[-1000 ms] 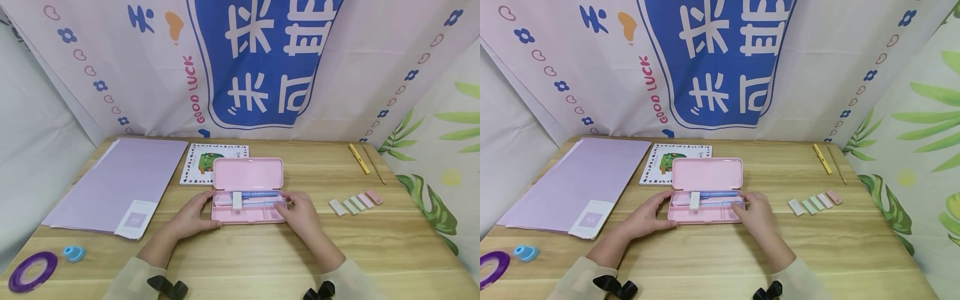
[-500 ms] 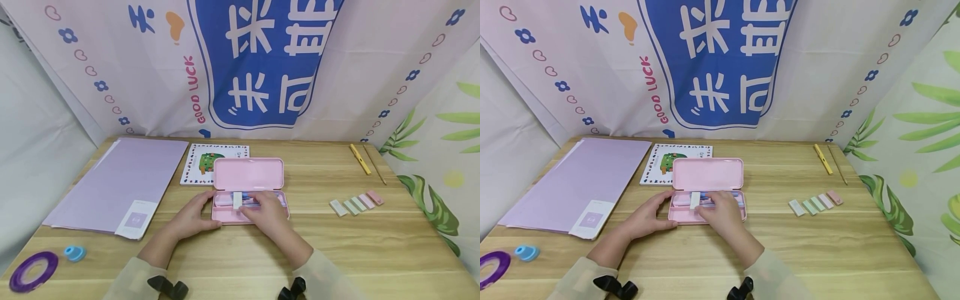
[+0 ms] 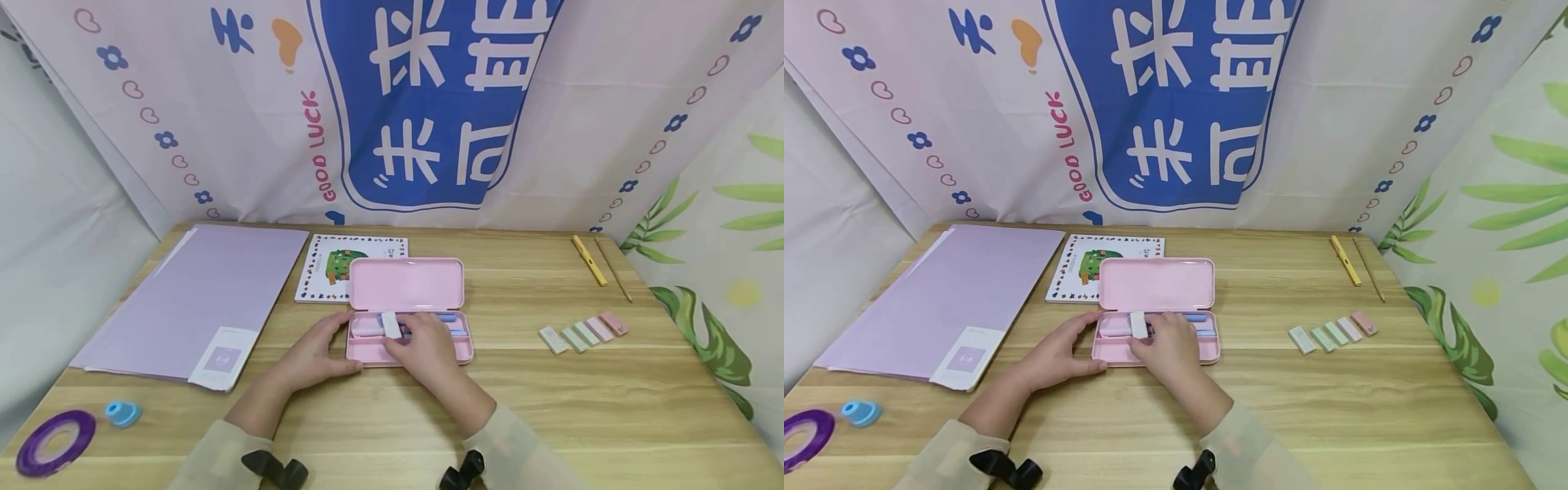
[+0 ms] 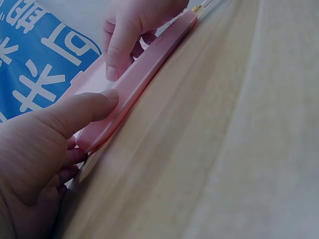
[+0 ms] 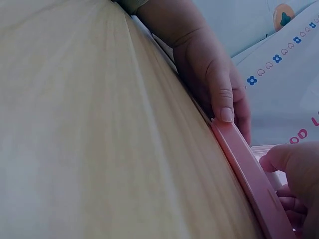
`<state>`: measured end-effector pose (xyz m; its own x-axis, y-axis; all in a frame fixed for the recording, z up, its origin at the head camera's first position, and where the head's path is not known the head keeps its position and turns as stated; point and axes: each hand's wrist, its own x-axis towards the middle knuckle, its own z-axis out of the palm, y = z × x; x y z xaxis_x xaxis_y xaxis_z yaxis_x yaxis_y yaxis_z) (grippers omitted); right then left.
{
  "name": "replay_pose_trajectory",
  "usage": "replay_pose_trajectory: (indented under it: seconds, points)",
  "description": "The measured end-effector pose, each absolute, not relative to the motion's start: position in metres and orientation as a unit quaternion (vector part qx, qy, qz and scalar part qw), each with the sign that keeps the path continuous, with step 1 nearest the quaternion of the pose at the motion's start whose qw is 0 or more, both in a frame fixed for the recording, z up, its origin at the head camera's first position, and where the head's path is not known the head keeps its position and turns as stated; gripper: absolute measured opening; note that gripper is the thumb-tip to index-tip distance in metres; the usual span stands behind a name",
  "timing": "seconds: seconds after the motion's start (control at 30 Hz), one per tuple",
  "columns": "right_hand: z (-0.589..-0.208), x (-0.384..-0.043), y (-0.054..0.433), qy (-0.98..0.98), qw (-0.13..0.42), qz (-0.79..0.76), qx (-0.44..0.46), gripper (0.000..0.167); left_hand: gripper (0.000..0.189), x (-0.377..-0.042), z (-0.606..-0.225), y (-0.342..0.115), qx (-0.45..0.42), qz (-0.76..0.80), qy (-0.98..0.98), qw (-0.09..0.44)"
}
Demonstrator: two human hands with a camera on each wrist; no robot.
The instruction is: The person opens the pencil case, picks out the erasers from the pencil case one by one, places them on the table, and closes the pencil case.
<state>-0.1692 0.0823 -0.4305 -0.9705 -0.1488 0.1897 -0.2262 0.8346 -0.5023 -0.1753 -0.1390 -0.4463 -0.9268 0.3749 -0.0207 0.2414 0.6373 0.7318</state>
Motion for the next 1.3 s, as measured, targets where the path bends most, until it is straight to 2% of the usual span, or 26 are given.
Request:
replay_pose_trajectory:
  seconds: [0.23, 0.63, 0.83, 1.07, 1.3]
  points:
    - [-0.429, -0.169, 0.082, -0.946, 0.07, 0.301, 0.096, 0.035, 0.094, -0.175, -0.446, -0.139, 0.174, 0.391, 0.9, 0.083]
    - [-0.426, -0.166, 0.1, -0.92, 0.082, 0.368, 0.106, 0.031, 0.094, -0.175, -0.446, -0.138, 0.181, 0.393, 0.898, 0.078]
    - [-0.425, -0.167, 0.135, -0.905, 0.107, 0.401, 0.091, 0.029, 0.095, -0.175, -0.444, -0.139, 0.176, 0.392, 0.899, 0.083]
    - [-0.423, -0.166, 0.188, -0.914, 0.108, 0.389, 0.043, 0.032, 0.096, -0.175, -0.444, -0.139, 0.171, 0.391, 0.9, 0.089]
    - [-0.424, -0.152, 0.256, -0.928, 0.149, 0.343, 0.0, 0.032, 0.097, -0.175, -0.443, -0.139, 0.167, 0.389, 0.901, 0.093]
